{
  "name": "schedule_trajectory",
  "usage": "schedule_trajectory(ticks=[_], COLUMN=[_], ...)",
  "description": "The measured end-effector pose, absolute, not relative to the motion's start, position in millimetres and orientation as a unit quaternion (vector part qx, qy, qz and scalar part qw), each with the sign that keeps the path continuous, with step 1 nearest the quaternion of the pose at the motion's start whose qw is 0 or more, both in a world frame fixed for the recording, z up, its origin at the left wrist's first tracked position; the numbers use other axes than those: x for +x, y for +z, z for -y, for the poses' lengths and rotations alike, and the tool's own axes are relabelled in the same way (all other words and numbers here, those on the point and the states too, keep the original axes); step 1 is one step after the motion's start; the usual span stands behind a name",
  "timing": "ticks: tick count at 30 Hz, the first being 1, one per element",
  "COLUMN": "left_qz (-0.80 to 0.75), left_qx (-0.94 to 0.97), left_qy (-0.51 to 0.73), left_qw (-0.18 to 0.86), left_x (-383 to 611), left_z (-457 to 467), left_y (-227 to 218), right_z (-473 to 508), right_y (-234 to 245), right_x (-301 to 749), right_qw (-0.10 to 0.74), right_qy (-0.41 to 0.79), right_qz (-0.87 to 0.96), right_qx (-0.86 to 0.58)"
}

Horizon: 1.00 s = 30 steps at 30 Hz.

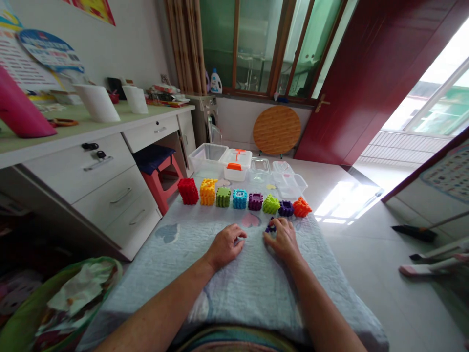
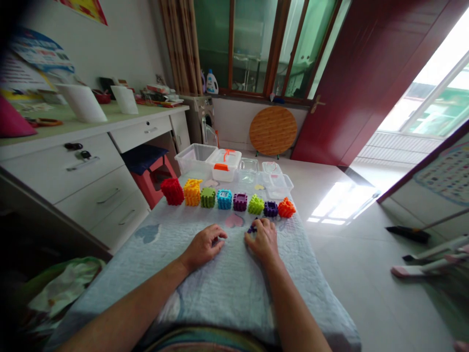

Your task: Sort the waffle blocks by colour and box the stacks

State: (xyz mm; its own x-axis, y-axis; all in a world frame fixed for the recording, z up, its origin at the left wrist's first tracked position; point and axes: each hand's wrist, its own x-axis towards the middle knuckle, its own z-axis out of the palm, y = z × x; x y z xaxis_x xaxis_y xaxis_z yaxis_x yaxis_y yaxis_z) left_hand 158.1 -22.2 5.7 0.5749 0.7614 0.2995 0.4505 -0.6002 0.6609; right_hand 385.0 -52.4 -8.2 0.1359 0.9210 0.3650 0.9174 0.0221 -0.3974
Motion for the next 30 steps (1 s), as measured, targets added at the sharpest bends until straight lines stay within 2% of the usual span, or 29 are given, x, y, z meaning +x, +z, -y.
schedule_trajectory(ticks=[7,10,15,19,24,30], left_qz=[-0.359,-0.358,-0.356,-0.356,-0.356,-0.356], left_qx=[0.847,0.846,0.848,0.848,0.847,0.848], left_qy=[0.288,0.290,0.288,0.288,0.288,0.283], left_qw=[0.268,0.268,0.268,0.267,0.270,0.274], left_x=[158,158,158,158,158,158], left_z=[23,22,21,22,22,21], left_y=[7,6,4,5,6,3], right_z=[52,53,57,59,58,55], right_y=[-2,-1,-1,-1,1,2], right_x=[375,375,379,381,384,392], right_qw=[0.326,0.338,0.250,0.221,0.250,0.323], right_qy=[0.102,0.086,0.006,0.014,0.073,0.122], right_qz=[0.727,0.727,0.674,0.671,0.675,0.649], right_qx=[-0.595,-0.591,-0.696,-0.707,-0.690,-0.678])
